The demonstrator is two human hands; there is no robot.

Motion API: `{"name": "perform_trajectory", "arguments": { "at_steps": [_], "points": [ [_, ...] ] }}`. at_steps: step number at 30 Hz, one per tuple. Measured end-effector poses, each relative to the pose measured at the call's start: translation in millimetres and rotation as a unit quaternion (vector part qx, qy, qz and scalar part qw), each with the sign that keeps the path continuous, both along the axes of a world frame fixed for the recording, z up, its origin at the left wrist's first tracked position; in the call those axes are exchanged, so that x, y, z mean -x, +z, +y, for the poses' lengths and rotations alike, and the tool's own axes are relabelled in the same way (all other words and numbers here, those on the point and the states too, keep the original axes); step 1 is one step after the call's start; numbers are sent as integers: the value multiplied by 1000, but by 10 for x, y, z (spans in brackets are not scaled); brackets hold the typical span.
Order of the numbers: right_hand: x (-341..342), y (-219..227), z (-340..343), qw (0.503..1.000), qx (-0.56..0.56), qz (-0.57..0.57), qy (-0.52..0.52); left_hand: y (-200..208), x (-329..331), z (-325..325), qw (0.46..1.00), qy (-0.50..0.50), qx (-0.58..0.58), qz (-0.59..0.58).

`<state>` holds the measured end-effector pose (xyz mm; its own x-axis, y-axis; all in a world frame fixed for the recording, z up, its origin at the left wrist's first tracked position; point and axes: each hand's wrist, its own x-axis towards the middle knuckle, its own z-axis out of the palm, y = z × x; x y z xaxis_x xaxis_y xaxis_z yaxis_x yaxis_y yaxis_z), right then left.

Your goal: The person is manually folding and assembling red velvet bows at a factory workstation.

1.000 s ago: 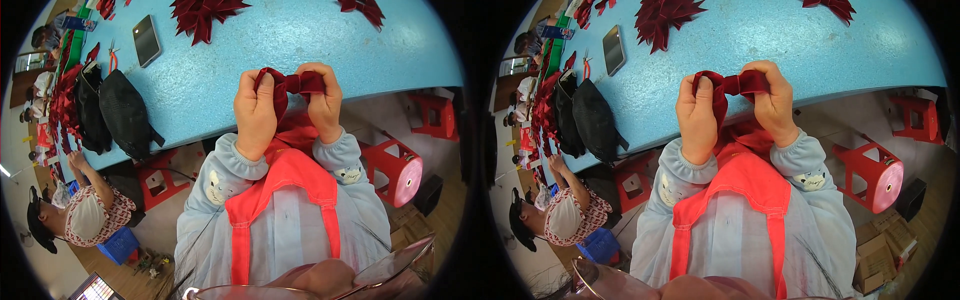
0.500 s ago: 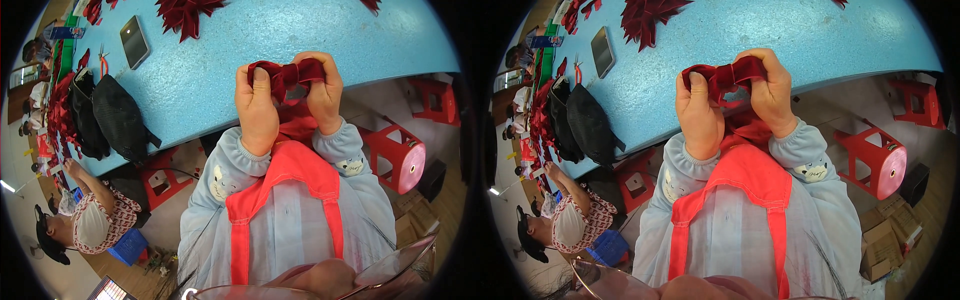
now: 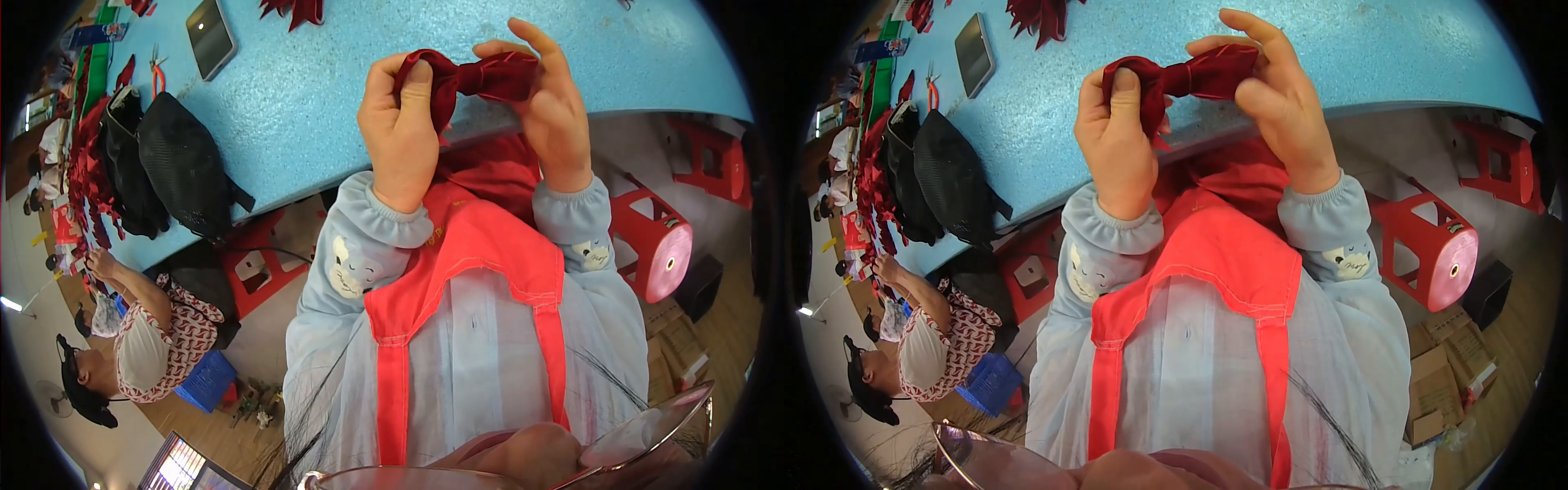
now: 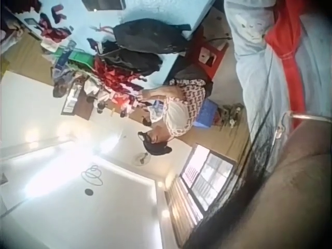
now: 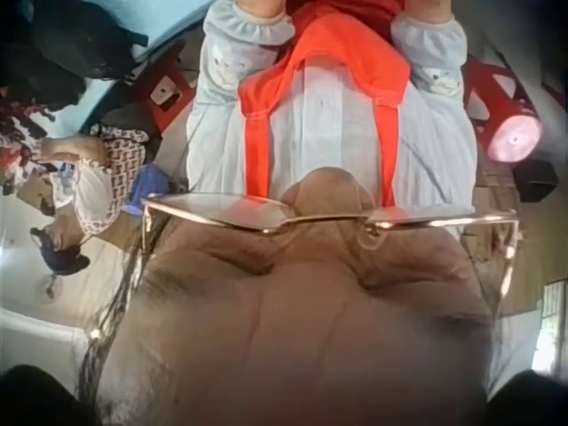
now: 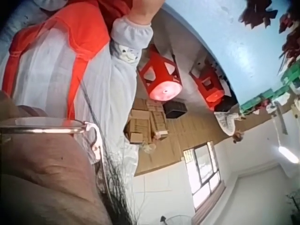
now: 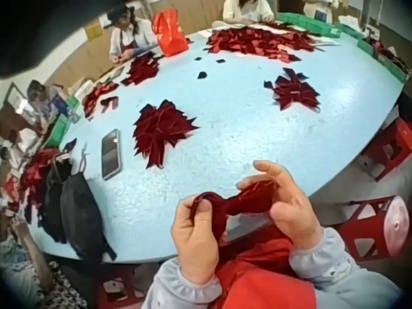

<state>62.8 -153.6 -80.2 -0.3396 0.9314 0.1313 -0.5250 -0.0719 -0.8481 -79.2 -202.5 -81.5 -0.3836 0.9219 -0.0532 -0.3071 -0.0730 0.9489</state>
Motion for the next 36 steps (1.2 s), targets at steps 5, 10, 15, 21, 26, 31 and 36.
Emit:
{"name": "perform_trajectory", "arguments": {
  "at_steps": [5, 10, 15, 21, 26, 31, 36],
  "points": [
    [-121, 92, 85, 968, -63, -228, 88, 32, -14, -83, 996, -32, -41, 76],
    [-57, 115, 45, 946, -97, -290, 106, 42, 7, -148, 996, -45, -33, -75],
    [-16, 218, -45, 911, -157, -363, 116, 158, 80, -247, 998, -36, -22, -48],
    [43, 141, -40, 867, -297, -394, 67, 292, 305, -207, 923, -81, -31, 375],
    [60, 178, -37, 851, -336, -399, 52, 423, 338, -172, 866, -107, -38, 487],
    [54, 118, -20, 829, -393, -395, 44, 429, 303, -166, 883, -125, -1, 452],
    [30, 88, 19, 839, -377, -391, 41, 372, 310, -150, 929, -145, 56, 337]
  ]
}}
